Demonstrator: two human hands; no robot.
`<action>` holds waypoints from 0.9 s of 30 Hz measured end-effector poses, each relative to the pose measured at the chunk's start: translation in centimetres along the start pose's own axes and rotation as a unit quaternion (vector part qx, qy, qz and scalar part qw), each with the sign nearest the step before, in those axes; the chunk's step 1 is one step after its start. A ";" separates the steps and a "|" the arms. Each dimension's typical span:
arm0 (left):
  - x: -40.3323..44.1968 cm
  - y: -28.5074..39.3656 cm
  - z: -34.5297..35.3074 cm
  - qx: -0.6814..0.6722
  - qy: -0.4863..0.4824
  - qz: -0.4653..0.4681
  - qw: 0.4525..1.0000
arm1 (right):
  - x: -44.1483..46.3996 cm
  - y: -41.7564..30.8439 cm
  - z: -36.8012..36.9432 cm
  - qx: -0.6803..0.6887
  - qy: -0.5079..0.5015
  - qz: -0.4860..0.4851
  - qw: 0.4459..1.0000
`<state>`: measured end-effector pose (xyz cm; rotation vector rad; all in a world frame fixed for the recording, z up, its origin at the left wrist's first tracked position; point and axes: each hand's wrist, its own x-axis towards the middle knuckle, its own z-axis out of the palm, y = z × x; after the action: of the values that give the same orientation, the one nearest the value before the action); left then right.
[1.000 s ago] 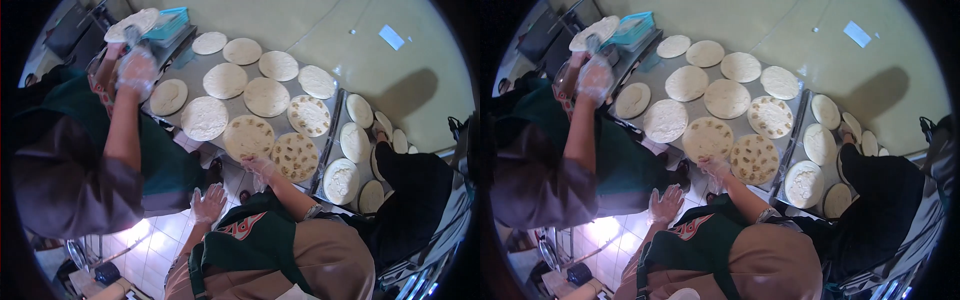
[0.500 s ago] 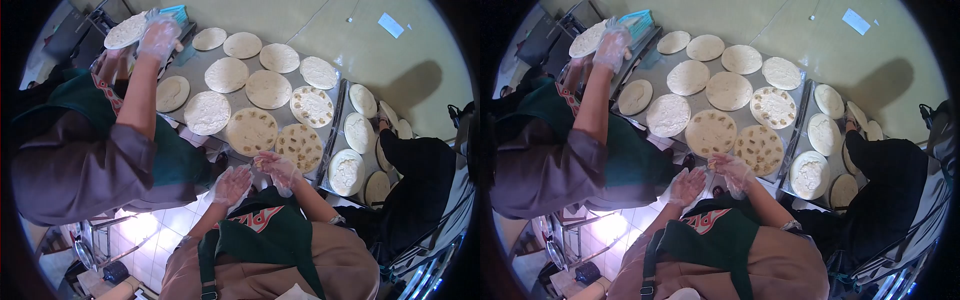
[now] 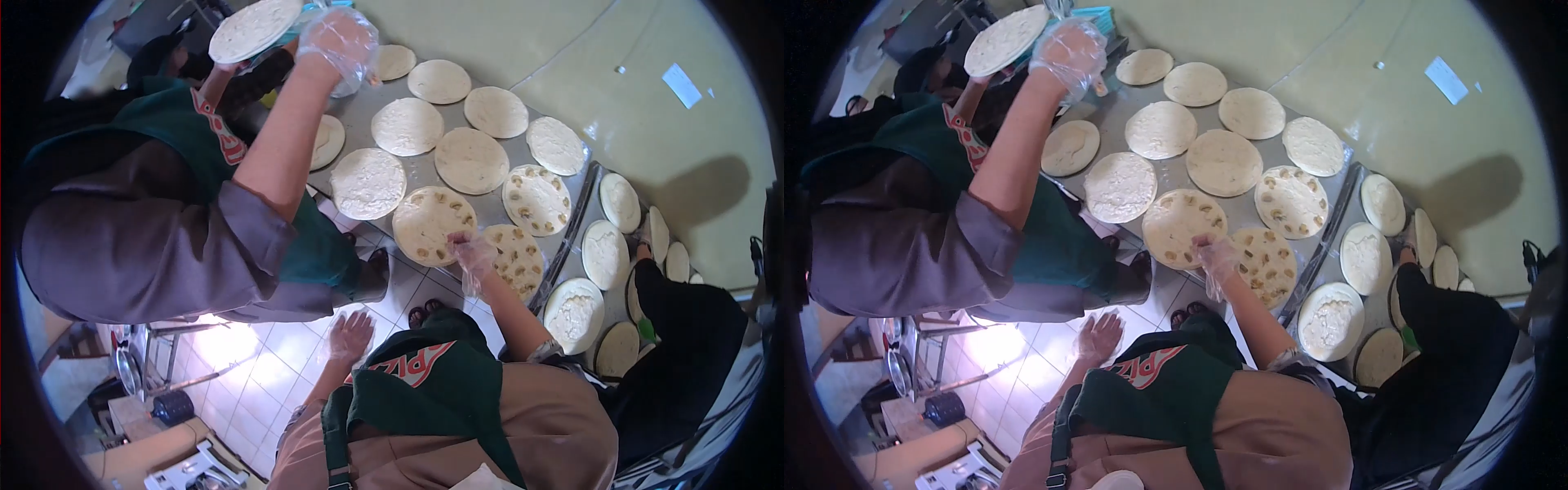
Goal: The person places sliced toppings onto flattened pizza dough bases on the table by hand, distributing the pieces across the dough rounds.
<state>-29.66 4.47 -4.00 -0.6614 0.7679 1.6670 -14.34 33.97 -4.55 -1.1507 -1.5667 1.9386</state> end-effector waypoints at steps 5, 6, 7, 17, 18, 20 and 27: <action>-2.9 -0.6 -6.6 -0.053 0.137 0.074 0.986 | 6.9 3.0 1.4 -0.008 0.010 -0.013 1.000; -3.7 -0.8 -7.8 -0.049 0.158 0.090 0.982 | 7.9 3.4 1.6 -0.131 0.000 -0.044 0.990; -4.5 -1.2 -8.5 -0.045 0.179 0.106 0.977 | 8.7 3.4 1.8 -0.250 -0.011 -0.077 0.965; -8.6 -4.3 -11.6 -0.154 0.318 0.197 0.914 | 6.3 -4.4 -1.4 -0.516 -0.034 -0.080 0.852; -8.7 -4.5 -11.2 -0.159 0.320 0.205 0.911 | 5.9 -4.2 -1.7 -0.611 -0.022 -0.131 0.781; -8.9 -5.0 -10.4 -0.168 0.320 0.212 0.908 | 5.0 -3.6 -1.7 -0.694 -0.011 -0.182 0.696; -8.8 -5.8 -8.6 -0.167 0.288 0.220 0.917 | 3.8 -3.4 -0.1 -0.661 0.017 -0.179 0.729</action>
<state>-21.85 -6.67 -3.60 -1.3356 1.1192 2.0655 -17.17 37.80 -2.74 -1.0673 -2.9289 0.2905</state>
